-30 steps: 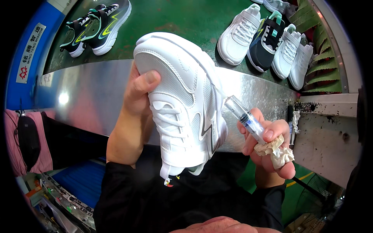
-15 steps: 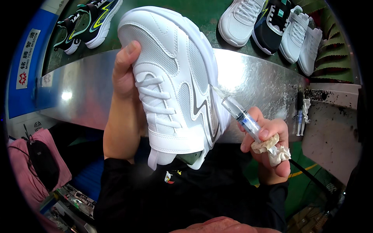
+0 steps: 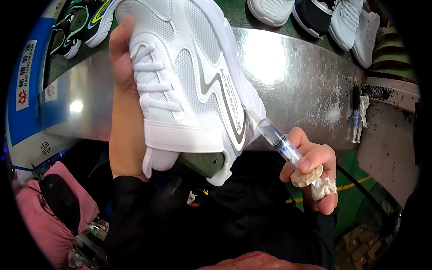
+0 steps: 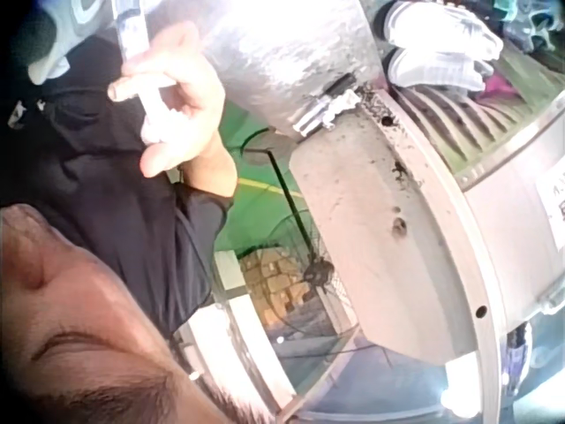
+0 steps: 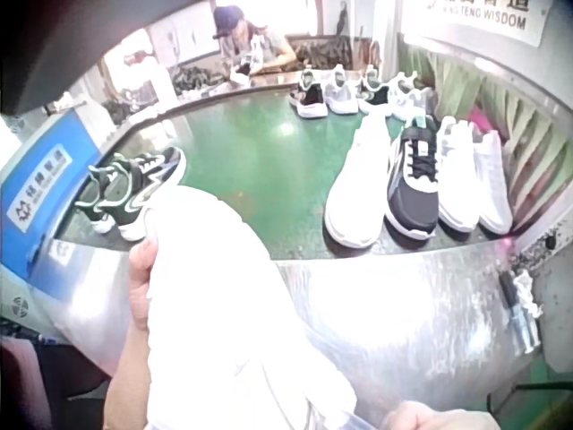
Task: The person applies glue to the sole edges of several sneakers using a syringe. They handle multiple shoes one at a time, rotating each to reach different seams, then place them on a metal workbench. The process is repeated for different shoe models and colors.
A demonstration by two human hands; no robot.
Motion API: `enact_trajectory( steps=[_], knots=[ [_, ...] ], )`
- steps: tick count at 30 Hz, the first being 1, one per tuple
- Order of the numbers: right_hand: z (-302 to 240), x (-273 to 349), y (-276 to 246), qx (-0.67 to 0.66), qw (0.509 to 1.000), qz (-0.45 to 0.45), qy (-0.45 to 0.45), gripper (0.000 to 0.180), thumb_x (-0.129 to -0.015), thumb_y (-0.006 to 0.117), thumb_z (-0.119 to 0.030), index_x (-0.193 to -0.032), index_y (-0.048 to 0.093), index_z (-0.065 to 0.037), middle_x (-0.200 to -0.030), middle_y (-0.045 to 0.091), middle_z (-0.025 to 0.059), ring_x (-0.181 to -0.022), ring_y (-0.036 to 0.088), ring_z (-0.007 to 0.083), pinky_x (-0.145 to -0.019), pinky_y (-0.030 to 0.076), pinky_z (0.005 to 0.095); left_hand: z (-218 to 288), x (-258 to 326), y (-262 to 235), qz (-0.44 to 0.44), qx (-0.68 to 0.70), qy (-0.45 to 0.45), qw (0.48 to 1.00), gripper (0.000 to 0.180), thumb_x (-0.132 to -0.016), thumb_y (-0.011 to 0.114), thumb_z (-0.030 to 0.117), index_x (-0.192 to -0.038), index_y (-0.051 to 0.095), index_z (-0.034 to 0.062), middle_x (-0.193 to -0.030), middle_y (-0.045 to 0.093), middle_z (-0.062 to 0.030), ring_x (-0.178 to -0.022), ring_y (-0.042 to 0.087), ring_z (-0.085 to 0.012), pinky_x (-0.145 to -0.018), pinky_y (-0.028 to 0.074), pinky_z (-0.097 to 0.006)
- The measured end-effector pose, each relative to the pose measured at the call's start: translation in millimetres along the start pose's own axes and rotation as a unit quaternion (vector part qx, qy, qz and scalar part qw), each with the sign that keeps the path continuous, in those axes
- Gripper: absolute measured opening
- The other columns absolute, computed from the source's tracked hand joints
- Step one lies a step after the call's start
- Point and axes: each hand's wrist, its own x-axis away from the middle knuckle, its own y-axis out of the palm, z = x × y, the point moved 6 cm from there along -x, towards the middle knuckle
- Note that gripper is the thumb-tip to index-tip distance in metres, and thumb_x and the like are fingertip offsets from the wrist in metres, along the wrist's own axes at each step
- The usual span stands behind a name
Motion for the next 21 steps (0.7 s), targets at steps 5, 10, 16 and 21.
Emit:
enact_trajectory(
  steps=[5, 10, 16, 21],
  knots=[
    [6, 16, -2, -0.006, 1.000, 0.011, -0.016, 0.077, -0.066, 0.070, -0.065, -0.108, 0.059, -0.002, -0.086, 0.066, 0.0083, -0.078, 0.046, 0.0170, -0.071, 0.036, 0.0274, 1, -7, -3, 0.008, -0.001, -0.017, 1.000, 0.056, -0.085, 0.053, 0.044, -0.125, 0.052, 0.0043, -0.119, 0.060, -0.0146, -0.102, 0.063, -0.0255, -0.087, 0.053, -0.042],
    [13, 23, -2, -0.030, 0.999, 0.030, -0.031, 0.075, -0.066, 0.069, -0.066, -0.106, 0.060, -0.003, -0.086, 0.066, 0.0076, -0.077, 0.046, 0.0171, -0.070, 0.037, 0.0278, -3, -10, -10, 0.021, -0.007, -0.035, 0.999, 0.057, -0.085, 0.054, 0.045, -0.126, 0.051, 0.0053, -0.119, 0.060, -0.0132, -0.102, 0.063, -0.0256, -0.088, 0.052, -0.042],
    [20, 31, -7, -0.030, 0.999, 0.029, -0.033, 0.074, -0.066, 0.069, -0.066, -0.106, 0.060, -0.004, -0.086, 0.066, 0.0065, -0.076, 0.046, 0.0166, -0.070, 0.035, 0.0281, -8, -9, -17, 0.035, -0.023, -0.047, 0.998, 0.058, -0.085, 0.054, 0.046, -0.127, 0.051, 0.0065, -0.120, 0.060, -0.0116, -0.102, 0.062, -0.0256, -0.089, 0.051, -0.042],
    [21, 36, -7, -0.028, 0.999, 0.029, -0.030, 0.074, -0.065, 0.071, -0.065, -0.106, 0.061, -0.004, -0.088, 0.067, 0.0062, -0.076, 0.046, 0.0157, -0.071, 0.034, 0.0277, -13, -9, -12, 0.016, -0.002, -0.061, 0.998, 0.057, -0.084, 0.055, 0.040, -0.128, 0.048, 0.0031, -0.121, 0.058, -0.0144, -0.108, 0.058, -0.0281, -0.094, 0.047, -0.042]
  ],
)
